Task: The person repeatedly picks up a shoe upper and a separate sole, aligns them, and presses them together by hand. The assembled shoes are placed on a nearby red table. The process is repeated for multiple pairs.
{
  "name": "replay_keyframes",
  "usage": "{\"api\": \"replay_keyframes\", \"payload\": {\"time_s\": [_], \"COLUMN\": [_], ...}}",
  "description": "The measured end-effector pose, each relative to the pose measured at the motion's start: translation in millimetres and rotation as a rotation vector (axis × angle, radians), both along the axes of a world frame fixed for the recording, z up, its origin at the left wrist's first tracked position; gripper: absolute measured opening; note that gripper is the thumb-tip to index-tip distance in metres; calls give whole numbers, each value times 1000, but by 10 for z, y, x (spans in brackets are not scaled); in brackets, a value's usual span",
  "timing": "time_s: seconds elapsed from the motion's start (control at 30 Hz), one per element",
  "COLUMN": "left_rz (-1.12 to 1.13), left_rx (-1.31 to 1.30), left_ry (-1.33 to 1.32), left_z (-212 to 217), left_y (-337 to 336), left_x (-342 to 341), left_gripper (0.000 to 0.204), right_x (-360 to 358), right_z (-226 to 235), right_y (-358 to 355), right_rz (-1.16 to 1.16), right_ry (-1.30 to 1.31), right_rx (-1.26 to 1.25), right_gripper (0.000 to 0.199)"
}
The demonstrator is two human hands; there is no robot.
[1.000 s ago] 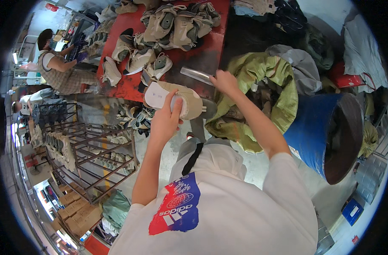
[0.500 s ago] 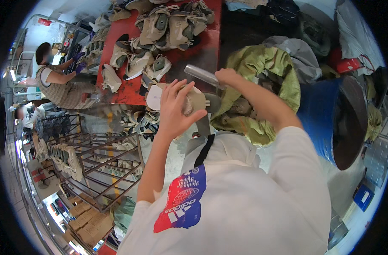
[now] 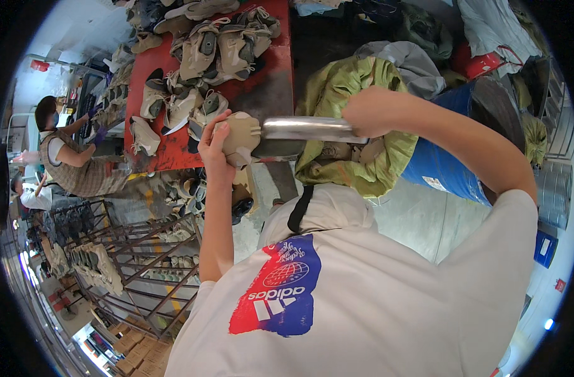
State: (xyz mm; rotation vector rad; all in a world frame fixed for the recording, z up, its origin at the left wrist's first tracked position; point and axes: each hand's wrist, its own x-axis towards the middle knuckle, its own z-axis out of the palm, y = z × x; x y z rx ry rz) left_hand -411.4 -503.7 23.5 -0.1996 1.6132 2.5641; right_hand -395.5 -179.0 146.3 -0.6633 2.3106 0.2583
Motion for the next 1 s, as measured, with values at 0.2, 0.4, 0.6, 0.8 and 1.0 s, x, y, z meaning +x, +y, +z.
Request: {"api": "replay_keyframes", "payload": {"time_s": [0.2, 0.4, 0.6, 0.8, 1.0], "left_rz": [-209, -517, -474, -362, -184], "left_rx": [-133, -1163, -1512, -1479, -1320], "left_ry": [-27, 600, 742, 788, 810], "left_z": [197, 373, 154, -70, -136], "left_y": [66, 608, 1186, 1249, 1213], "left_x": [-7, 132, 294, 354, 266], "left_gripper": [34, 31, 22, 14, 9], "right_x": [138, 700, 841, 799, 397], "right_z": [-400, -1569, -3080, -3426, -2904], "right_y": [-378, 400, 163, -10, 165], "right_rz": [101, -39, -71, -138, -330], "right_ry": [141, 324, 446, 296, -264], "right_rx": [-296, -596, -902, -817, -783], "right_gripper": [10, 48, 56, 48, 38]}}
